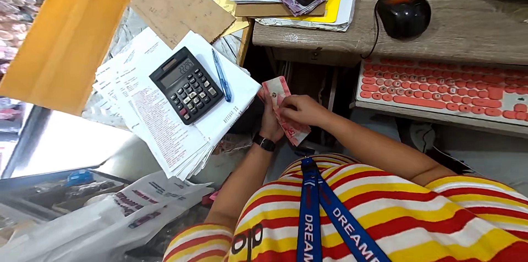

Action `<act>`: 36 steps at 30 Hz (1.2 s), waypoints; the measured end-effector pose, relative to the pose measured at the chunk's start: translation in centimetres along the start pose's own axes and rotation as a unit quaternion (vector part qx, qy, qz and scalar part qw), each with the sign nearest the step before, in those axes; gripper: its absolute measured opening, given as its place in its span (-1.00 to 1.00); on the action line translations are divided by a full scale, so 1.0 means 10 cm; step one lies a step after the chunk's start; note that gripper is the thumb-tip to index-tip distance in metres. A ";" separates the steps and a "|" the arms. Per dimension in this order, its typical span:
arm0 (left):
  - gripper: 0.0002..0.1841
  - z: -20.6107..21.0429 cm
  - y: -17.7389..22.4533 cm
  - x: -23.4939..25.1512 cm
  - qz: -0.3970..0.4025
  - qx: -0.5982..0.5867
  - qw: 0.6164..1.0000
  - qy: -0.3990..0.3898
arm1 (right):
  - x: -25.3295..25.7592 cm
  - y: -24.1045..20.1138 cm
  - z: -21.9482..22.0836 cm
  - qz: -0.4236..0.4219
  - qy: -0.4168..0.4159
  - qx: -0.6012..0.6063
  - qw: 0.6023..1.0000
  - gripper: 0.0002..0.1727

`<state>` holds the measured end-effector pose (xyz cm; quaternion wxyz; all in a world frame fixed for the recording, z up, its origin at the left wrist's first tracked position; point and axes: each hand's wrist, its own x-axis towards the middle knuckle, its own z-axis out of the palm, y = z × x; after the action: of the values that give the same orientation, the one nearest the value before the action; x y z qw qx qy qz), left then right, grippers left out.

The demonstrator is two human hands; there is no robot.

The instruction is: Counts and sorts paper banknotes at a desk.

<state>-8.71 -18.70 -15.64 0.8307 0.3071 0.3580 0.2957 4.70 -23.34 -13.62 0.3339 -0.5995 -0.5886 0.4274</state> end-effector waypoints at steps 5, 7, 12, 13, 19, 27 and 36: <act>-0.50 -0.02 0.06 -0.04 -0.024 -0.018 0.999 0.030 | -0.17 0.20 0.06 -0.028 0.197 0.006 0.980 -0.74; -0.56 0.02 0.07 -0.05 -0.038 0.006 0.998 0.043 | -0.16 0.22 0.02 0.010 0.208 -0.003 0.978 -0.45; -0.73 0.10 0.06 -0.12 -0.083 0.113 0.989 0.037 | 0.06 0.15 -0.36 0.096 0.154 0.042 0.982 -0.76; -0.72 0.09 0.04 -0.12 -0.086 0.107 0.990 0.037 | 0.10 0.12 -0.45 0.091 0.156 0.029 0.983 -0.78; -0.39 -0.12 -0.03 -0.07 -0.119 -0.031 0.992 0.007 | 0.18 -0.21 -0.65 -0.097 0.057 -0.131 0.985 -0.77; -0.36 -0.25 -0.03 -0.18 -0.126 -0.058 0.990 -0.030 | -0.11 -0.25 0.18 -0.250 -0.063 -0.232 0.938 -0.85; -0.21 -0.50 -0.15 -0.04 -0.214 -0.159 0.950 -0.165 | -0.25 0.24 0.42 -0.453 -0.067 -0.080 0.885 -0.73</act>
<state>-12.36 -18.48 -19.35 0.9600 0.1315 0.2217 0.1095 1.99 -26.43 -17.20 0.4022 -0.2618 -0.8492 0.2203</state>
